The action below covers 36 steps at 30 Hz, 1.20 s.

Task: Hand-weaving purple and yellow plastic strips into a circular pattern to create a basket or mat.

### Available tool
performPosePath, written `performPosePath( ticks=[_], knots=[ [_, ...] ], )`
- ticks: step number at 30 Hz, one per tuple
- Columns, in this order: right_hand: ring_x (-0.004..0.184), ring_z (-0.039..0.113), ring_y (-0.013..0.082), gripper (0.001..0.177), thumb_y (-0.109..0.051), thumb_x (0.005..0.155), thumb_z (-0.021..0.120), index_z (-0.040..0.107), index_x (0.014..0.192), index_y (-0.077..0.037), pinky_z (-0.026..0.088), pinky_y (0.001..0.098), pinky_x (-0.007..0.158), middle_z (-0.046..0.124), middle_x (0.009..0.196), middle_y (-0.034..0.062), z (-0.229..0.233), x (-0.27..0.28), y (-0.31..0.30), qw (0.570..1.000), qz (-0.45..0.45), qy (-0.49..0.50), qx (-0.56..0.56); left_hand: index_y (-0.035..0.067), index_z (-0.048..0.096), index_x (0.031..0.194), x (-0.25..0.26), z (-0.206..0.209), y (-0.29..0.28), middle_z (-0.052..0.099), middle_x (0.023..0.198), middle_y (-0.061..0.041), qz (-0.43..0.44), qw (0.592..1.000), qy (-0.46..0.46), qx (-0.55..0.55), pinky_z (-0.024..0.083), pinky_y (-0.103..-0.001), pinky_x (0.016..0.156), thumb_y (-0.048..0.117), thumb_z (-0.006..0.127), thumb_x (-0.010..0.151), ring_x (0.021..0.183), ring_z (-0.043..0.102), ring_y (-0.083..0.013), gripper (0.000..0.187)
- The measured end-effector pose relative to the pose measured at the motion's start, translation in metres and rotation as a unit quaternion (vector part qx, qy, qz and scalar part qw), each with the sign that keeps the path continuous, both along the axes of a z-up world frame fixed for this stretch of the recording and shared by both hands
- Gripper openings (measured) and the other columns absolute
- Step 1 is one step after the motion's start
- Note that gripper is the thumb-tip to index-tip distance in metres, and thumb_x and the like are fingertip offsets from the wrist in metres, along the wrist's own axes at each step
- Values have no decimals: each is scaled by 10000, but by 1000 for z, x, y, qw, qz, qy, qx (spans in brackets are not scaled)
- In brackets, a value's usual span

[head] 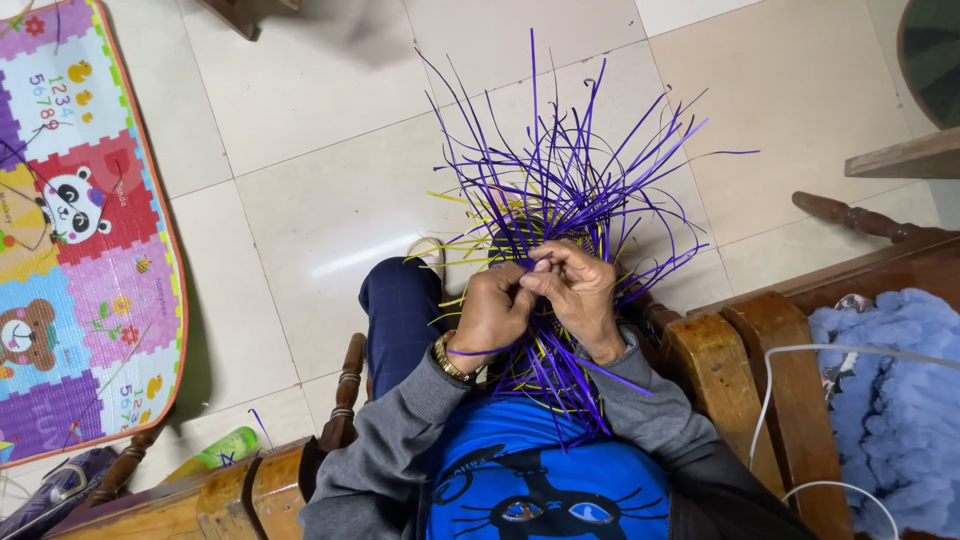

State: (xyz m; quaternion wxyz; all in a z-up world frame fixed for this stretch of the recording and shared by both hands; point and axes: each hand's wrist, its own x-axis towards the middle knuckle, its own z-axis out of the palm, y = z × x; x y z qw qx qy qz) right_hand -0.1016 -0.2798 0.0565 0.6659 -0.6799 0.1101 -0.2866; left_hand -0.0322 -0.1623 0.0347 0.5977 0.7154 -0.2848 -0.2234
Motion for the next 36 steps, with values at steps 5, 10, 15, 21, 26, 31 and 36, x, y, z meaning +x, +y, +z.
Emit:
performPosePath(
  ticks=[5, 10, 15, 21, 26, 31, 36],
  knots=[
    [693, 649, 234, 146, -44, 810, 753, 650, 774, 53, 500, 305, 615, 660, 761, 174, 9, 2, -3, 999, 18, -15, -43, 8, 620, 713, -3, 0, 1, 610, 648, -211, -12, 999, -42, 4, 511, -424, 621, 16, 636, 788, 678, 617, -441, 76],
    [720, 618, 187, 71, -44, 810, 730, 696, 799, 18, 489, 284, 629, 663, 782, 143, 8, 0, -2, 999, 33, -12, -19, -17, 604, 707, -6, 1, 3, 599, 645, -223, -13, 998, -56, 15, 507, -446, 620, 22, 649, 752, 690, 609, -456, 74],
    [674, 518, 130, 98, -24, 897, 597, 598, 799, -17, 387, 216, 583, 621, 770, 122, -8, -4, -17, 993, -14, -9, 116, 43, 693, 757, 7, -8, 11, 647, 649, -123, -34, 995, 85, 48, 494, -343, 615, 96, 702, 796, 663, 603, -265, 67],
    [537, 412, 6, 92, -89, 1011, 470, 504, 932, -122, 335, 110, 487, 635, 795, 70, -5, -14, -58, 940, -152, -21, 304, -8, 637, 804, 29, -17, 35, 623, 589, -119, 77, 900, 428, -31, 410, -184, 482, 43, 639, 862, 500, 533, -112, 77],
    [573, 480, 63, 114, -149, 1029, 469, 508, 922, -151, 414, 170, 552, 667, 807, 60, -15, -20, -76, 898, -279, -47, 336, 18, 614, 836, 47, -32, 54, 617, 751, -120, 151, 856, 489, -77, 440, -251, 547, 22, 617, 884, 607, 563, -184, 47],
    [704, 579, 130, 41, -123, 1011, 493, 484, 981, -149, 482, 245, 701, 655, 897, 100, -24, -31, -90, 897, -382, -130, 184, 33, 510, 803, 83, 51, 67, 622, 911, -159, 235, 924, 129, -272, 588, -303, 735, -31, 512, 953, 810, 677, -241, 163],
    [732, 586, 261, 70, 4, 978, 535, 559, 915, 21, 516, 351, 681, 619, 883, 213, 0, -30, -75, 826, -458, -167, -283, -16, 565, 860, 86, 131, 69, 618, 858, -181, 187, 943, -242, -130, 510, -313, 533, -112, 535, 928, 630, 618, -250, 121]
  ],
)
